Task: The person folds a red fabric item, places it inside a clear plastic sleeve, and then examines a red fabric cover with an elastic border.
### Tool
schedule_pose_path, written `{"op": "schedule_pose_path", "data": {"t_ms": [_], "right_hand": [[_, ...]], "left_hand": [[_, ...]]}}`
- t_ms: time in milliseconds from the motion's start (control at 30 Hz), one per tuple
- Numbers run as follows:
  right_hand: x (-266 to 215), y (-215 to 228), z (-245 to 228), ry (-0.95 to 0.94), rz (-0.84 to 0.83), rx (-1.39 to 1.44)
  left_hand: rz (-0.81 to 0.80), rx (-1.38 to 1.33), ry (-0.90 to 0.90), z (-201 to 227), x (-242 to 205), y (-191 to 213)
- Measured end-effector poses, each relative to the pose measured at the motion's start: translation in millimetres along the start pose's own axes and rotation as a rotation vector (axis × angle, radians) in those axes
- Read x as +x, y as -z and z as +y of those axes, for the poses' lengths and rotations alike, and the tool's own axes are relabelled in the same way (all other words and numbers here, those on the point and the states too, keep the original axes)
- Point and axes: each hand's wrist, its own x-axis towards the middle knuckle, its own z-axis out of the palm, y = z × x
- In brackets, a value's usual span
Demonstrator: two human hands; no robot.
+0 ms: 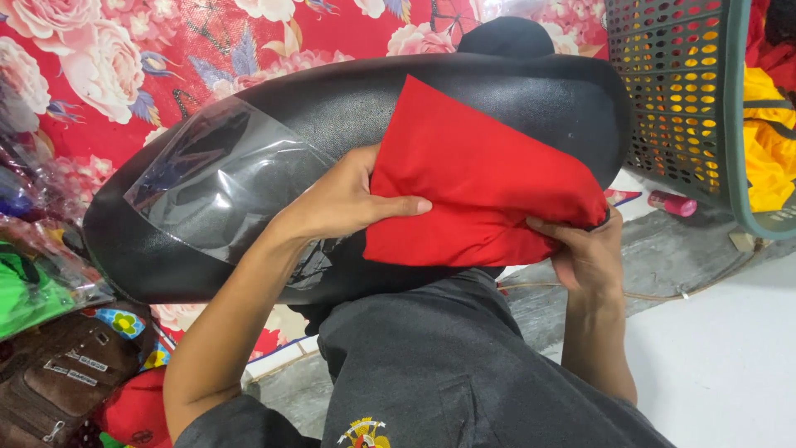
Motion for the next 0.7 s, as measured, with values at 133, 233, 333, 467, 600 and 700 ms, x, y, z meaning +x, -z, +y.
{"op": "schedule_pose_path", "data": {"t_ms": [133,233,333,467,600,700], "right_hand": [[3.8,-2.3,-4.4,-0.008,-0.158,0.010],[25.6,44.6,36.9,0.076,-0.234,0.070],[22.2,34.3,35.6,0.070,-0.210,0.066],[17.4,17.8,33.7,0.062,-0.170,0.062],[13.6,5.8,30.4,0.052,-0.110,0.055],[7.2,-0.6,28.4,0.037,-0.075,0.045]], "left_hand": [[0.035,-0.007,-0.071,-8.9,5.0,1.9],[0.033,-0.126,-0.076,-10.9,4.0,1.6],[0.034,-0.217,-0.083,-19.1,3.1,5.5],[0.026,-0.386,-0.041,-14.5,2.4,8.5],[0.036,-0.519,-0.006,-23.4,1.0,12.1],[0.048,-0.587,0.003,-21.1,-3.3,12.1]]}}
